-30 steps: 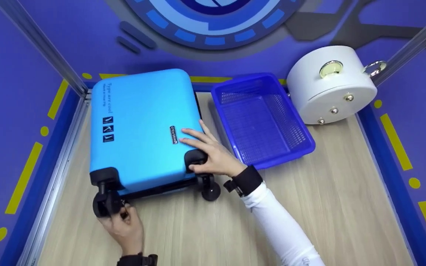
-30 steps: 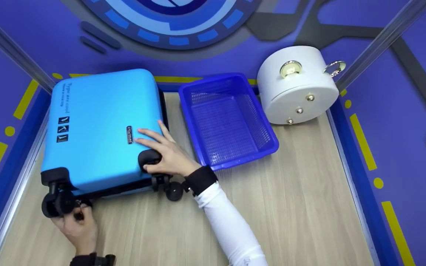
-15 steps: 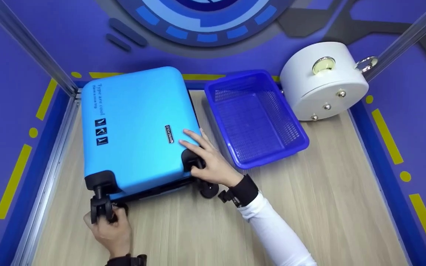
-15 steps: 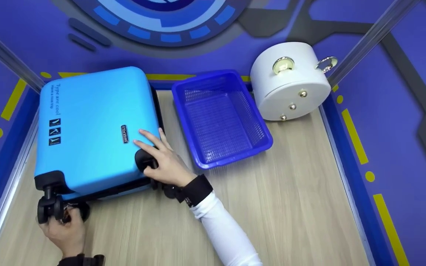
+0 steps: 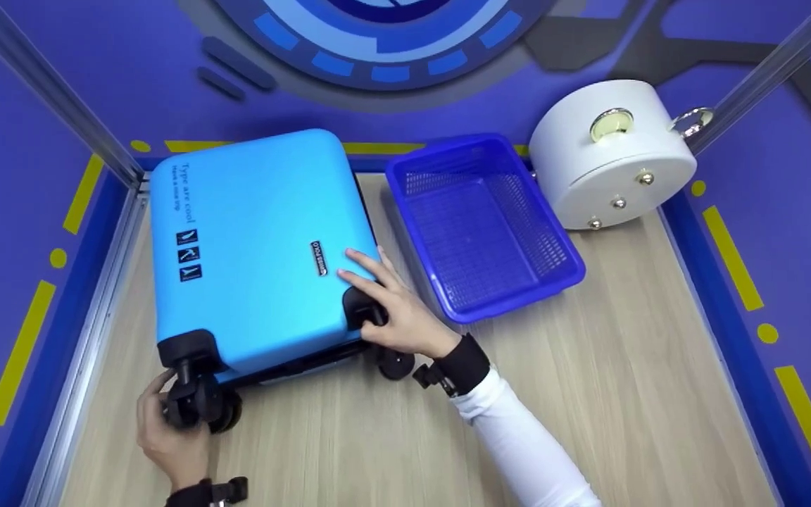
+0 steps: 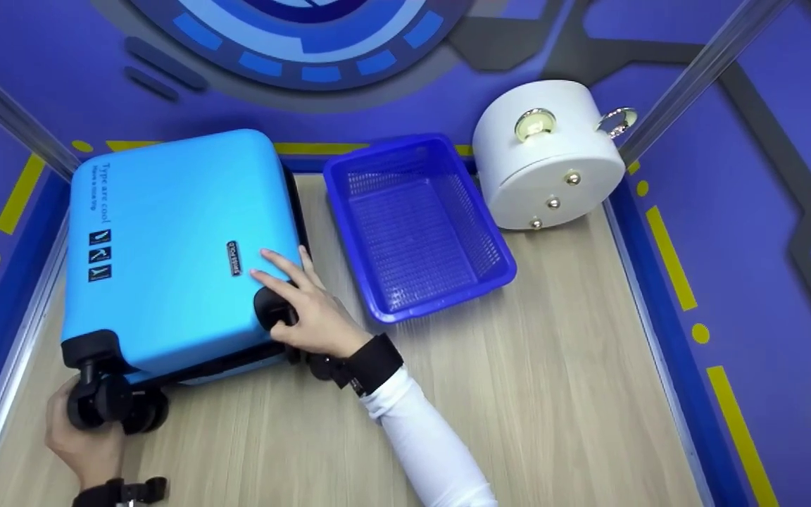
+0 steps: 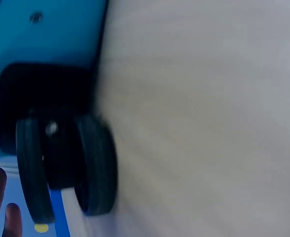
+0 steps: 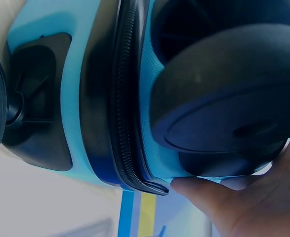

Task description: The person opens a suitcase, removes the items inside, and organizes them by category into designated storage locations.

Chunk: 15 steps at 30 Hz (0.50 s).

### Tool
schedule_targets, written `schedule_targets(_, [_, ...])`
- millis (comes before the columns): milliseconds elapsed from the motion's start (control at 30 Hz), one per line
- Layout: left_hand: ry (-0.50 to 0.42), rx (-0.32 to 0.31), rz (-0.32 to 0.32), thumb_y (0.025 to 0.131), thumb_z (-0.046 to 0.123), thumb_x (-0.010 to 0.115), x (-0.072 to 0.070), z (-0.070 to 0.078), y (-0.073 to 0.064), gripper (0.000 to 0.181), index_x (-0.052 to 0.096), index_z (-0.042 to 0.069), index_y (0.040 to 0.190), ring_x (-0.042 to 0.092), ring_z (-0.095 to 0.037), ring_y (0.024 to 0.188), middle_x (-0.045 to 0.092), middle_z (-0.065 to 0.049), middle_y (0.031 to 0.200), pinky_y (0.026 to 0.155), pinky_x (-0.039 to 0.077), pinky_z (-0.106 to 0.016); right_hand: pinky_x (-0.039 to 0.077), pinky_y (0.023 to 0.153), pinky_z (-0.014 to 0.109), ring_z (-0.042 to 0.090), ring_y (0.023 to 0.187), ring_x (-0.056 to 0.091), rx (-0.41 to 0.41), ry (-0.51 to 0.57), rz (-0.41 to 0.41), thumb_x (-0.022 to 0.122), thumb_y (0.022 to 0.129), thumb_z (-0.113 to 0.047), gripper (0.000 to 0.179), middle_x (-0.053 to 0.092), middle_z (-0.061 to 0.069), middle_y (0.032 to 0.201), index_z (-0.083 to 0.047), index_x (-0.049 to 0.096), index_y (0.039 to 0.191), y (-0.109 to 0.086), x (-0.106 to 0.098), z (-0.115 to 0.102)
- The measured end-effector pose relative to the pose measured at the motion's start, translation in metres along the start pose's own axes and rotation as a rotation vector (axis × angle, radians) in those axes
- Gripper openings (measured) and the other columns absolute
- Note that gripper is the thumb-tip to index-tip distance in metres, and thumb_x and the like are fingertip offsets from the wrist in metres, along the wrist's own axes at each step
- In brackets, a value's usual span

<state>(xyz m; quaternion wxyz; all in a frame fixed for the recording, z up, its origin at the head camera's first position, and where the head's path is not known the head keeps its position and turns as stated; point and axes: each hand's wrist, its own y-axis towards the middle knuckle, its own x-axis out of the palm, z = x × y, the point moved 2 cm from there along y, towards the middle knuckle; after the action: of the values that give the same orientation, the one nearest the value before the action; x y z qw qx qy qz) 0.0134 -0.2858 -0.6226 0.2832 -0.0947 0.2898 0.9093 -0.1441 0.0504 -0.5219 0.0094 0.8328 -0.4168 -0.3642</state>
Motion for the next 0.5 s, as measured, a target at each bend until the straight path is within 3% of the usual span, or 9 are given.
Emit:
schedule_targets(100, [0.017,0.002,-0.035,0.078,-0.005,0.081,-0.002,-0.004,0.009,0.022,0.061,-0.008,0.086,0.052,0.010,0.091,0.072,-0.015,0.119,0.074,0.038,-0.009,0.013,0.122,0.065,0.046,0.158,-0.004,-0.001,0.001,-0.004,0.069,0.078,-0.003,0.089,0.016,0.005,0.174,-0.015,0.039,0.161,0.000,0.000,0.000])
schedule_targets(333, [0.056,-0.061,-0.139,0.095,-0.002,0.068,0.001,-0.005,0.040,0.012,0.070,-0.009,0.104,0.057,0.011,0.091,0.068,-0.011,0.122,0.075,0.043,-0.007,0.011,0.124,0.062,0.046,0.158,-0.002,-0.029,0.019,0.033,0.067,0.077,-0.002,0.087,0.020,0.007,0.173,-0.013,0.042,0.160,0.001,0.000,0.001])
schedule_targets(500, [0.057,-0.074,-0.188,0.094,-0.003,0.070,0.005,-0.011,0.056,0.018,0.074,-0.006,0.111,0.056,0.014,0.088,0.068,-0.007,0.121,0.075,0.044,-0.010,0.012,0.123,0.064,0.046,0.158,-0.003,-0.022,0.024,0.028,0.068,0.078,-0.003,0.087,0.020,0.006,0.173,-0.014,0.042,0.160,-0.001,0.001,0.002])
